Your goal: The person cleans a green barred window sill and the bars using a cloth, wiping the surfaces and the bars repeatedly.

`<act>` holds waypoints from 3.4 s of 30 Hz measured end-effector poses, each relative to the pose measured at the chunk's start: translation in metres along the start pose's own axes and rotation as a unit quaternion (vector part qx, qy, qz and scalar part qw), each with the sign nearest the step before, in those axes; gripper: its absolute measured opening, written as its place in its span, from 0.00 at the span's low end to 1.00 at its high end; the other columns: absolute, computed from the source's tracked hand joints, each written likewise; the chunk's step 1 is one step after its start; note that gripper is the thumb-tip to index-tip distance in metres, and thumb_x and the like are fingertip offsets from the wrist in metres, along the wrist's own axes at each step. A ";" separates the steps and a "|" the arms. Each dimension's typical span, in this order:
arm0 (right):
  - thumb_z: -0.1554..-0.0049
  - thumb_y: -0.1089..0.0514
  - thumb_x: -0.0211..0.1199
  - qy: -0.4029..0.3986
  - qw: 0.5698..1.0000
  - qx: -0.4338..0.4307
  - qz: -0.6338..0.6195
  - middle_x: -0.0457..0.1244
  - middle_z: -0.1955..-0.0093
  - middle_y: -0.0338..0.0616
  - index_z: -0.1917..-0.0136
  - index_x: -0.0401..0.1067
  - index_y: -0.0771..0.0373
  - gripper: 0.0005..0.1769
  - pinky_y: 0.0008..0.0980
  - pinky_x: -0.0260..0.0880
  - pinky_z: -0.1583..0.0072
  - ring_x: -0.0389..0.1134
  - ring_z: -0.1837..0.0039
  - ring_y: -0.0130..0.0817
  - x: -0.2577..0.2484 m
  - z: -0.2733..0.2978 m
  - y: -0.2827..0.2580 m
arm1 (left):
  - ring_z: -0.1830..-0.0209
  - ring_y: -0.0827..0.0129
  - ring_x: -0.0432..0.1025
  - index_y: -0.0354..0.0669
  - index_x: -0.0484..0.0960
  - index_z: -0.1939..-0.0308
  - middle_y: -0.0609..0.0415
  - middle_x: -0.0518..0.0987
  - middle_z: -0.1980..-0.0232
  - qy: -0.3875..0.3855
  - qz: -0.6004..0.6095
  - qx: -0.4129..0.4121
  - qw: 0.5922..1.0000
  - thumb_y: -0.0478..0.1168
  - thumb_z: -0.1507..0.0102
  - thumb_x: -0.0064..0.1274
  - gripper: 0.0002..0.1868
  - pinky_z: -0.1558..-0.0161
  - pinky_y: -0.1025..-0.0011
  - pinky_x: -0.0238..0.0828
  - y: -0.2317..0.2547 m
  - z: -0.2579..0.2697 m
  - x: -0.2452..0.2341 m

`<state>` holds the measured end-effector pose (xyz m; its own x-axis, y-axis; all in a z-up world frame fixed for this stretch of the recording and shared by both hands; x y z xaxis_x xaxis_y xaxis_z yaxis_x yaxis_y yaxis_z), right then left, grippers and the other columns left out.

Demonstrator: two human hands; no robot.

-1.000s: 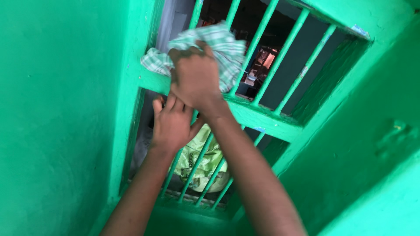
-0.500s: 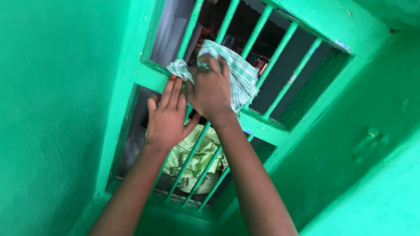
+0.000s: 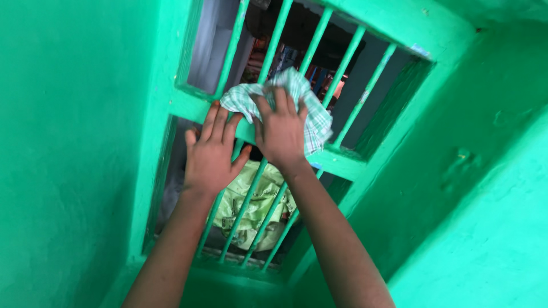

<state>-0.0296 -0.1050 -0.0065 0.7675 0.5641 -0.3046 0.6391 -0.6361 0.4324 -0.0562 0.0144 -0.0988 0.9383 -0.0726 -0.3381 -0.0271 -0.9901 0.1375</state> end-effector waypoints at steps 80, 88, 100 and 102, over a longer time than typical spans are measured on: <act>0.45 0.70 0.66 -0.156 0.760 0.281 -0.565 0.29 0.10 0.52 0.18 0.50 0.58 0.47 0.48 0.40 0.19 0.32 0.11 0.49 0.002 0.252 -0.044 | 0.25 0.36 0.62 0.72 0.67 0.23 0.30 0.42 0.16 0.007 0.303 0.040 0.952 0.24 0.35 0.50 0.42 0.30 0.51 0.69 0.029 0.153 0.090; 0.43 0.67 0.65 -0.205 0.756 0.254 -0.568 0.39 0.11 0.54 0.20 0.59 0.59 0.39 0.52 0.38 0.18 0.36 0.11 0.52 0.023 0.264 -0.107 | 0.19 0.40 0.61 0.69 0.69 0.24 0.37 0.42 0.14 0.087 0.103 -0.161 0.978 0.20 0.45 0.46 0.49 0.37 0.50 0.68 -0.033 0.131 0.045; 0.46 0.69 0.68 -0.236 0.738 0.258 -0.577 0.48 0.15 0.61 0.25 0.64 0.64 0.37 0.50 0.43 0.19 0.42 0.12 0.54 0.058 0.308 -0.139 | 0.20 0.31 0.29 0.36 0.48 0.24 0.19 0.32 0.23 -0.164 0.083 -0.155 0.971 0.50 0.47 0.66 0.56 0.38 0.38 0.51 -0.004 0.139 0.080; 0.46 0.69 0.70 -0.179 0.785 0.246 -0.540 0.46 0.15 0.64 0.33 0.71 0.66 0.27 0.50 0.43 0.20 0.39 0.12 0.56 0.057 0.302 -0.131 | 0.18 0.32 0.31 0.38 0.48 0.21 0.20 0.32 0.21 -0.181 0.029 -0.173 0.968 0.42 0.44 0.62 0.53 0.38 0.43 0.54 -0.003 0.146 0.086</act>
<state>-0.0545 -0.1489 -0.3369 -0.3268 0.7859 -0.5250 0.8007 -0.0649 -0.5956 -0.0259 -0.0065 -0.2638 0.7548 -0.2265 -0.6156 0.1000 -0.8878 0.4492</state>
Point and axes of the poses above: each hand's wrist, its own z-axis away from the middle knuckle, its own x-axis out of the palm, y = z × x, the point moved 4 cm from there along -z, towards the middle knuckle
